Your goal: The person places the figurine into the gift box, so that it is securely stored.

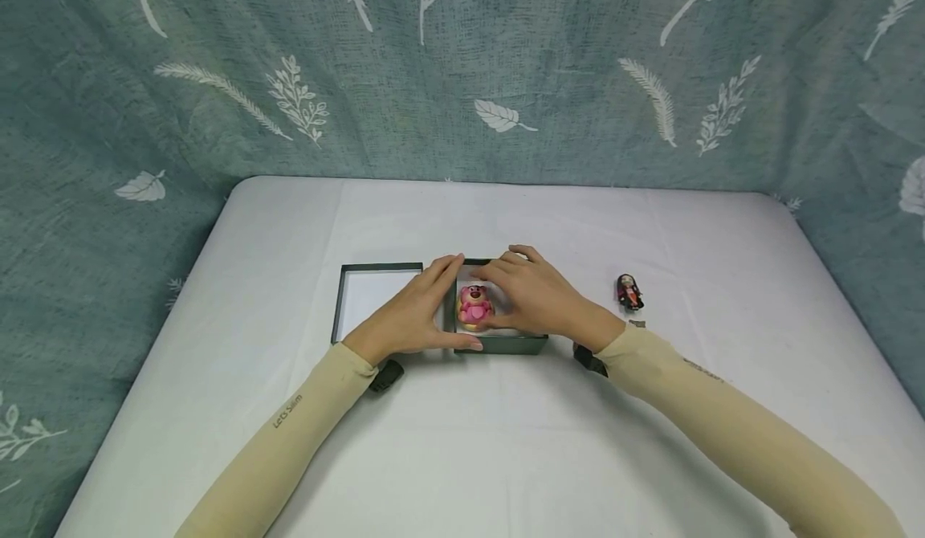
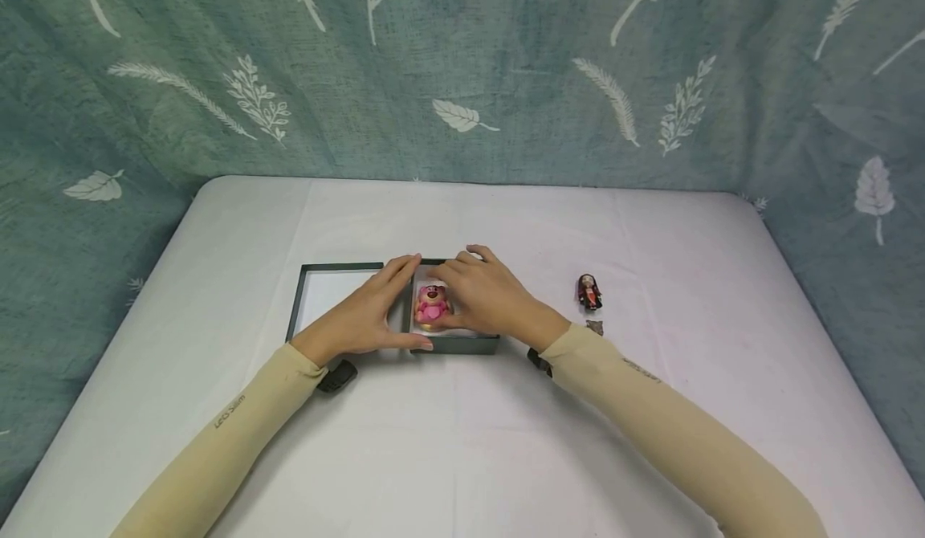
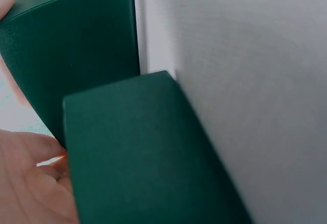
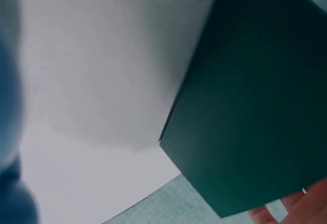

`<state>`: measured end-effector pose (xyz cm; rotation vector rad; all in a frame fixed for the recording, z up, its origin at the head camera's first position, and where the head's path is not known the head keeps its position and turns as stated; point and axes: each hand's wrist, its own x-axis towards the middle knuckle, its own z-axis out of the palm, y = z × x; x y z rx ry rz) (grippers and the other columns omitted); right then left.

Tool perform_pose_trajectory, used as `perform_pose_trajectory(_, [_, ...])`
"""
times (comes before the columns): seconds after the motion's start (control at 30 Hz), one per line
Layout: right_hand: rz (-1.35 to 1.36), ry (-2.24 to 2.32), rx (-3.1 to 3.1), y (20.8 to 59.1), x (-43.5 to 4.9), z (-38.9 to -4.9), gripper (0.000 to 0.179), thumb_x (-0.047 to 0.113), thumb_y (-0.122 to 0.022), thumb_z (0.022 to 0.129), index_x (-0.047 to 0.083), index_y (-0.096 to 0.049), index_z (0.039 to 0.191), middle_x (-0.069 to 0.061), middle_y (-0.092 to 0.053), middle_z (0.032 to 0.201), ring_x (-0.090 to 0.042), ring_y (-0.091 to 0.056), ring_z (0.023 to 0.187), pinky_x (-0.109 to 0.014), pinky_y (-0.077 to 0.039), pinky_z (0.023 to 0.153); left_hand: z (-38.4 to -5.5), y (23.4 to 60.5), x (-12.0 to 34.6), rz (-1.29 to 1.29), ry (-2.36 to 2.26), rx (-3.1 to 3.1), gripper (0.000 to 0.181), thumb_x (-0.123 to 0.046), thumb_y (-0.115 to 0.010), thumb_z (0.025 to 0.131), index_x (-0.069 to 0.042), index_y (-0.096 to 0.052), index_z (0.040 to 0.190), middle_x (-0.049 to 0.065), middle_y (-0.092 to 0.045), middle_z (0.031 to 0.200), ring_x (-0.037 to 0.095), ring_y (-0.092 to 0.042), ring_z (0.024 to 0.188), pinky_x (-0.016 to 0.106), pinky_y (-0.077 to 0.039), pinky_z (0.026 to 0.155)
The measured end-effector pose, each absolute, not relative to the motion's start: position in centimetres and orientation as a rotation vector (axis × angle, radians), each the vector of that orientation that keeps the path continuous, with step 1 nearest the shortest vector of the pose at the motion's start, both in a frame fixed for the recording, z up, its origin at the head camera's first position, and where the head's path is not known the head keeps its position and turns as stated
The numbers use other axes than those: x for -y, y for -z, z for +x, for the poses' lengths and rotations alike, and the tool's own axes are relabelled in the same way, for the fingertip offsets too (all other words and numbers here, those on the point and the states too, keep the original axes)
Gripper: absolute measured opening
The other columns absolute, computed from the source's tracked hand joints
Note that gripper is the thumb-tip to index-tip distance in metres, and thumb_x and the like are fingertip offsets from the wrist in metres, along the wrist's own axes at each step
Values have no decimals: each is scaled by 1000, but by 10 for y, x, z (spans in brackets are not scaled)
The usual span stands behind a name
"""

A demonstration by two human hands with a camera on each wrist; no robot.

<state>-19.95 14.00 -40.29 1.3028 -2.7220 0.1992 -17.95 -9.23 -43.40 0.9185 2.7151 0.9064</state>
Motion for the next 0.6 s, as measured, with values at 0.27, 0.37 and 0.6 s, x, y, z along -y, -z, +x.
perform_pose_trajectory(0.27, [1347, -239, 2665, 406, -152, -195, 61, 47, -79, 80, 11, -62, 125, -5, -68, 117, -25, -60, 112, -49, -37, 109, -179, 433, 91, 899, -910, -2704, 126, -71, -73, 70, -15, -5, 159, 5, -18, 162, 26, -26, 147, 44, -31, 117])
perform_pose_trajectory(0.37, [1340, -226, 2672, 405, -154, -195, 58, 48, -76, 82, 11, -62, 125, -5, -68, 117, -25, -59, 113, -49, -37, 110, -179, 432, 91, 889, -911, -2701, 126, -72, -73, 69, -16, -4, 159, 6, -17, 162, 27, -26, 147, 45, -31, 117])
perform_pose_trajectory(0.6, [1292, -314, 2745, 386, -172, -187, 55, 45, -72, 87, 9, -61, 128, -7, -66, 122, -27, -57, 117, -49, -36, 111, -178, 431, 90, 881, -929, -2686, 125, -69, -75, 70, -15, -6, 159, 6, -18, 162, 27, -27, 147, 45, -32, 117])
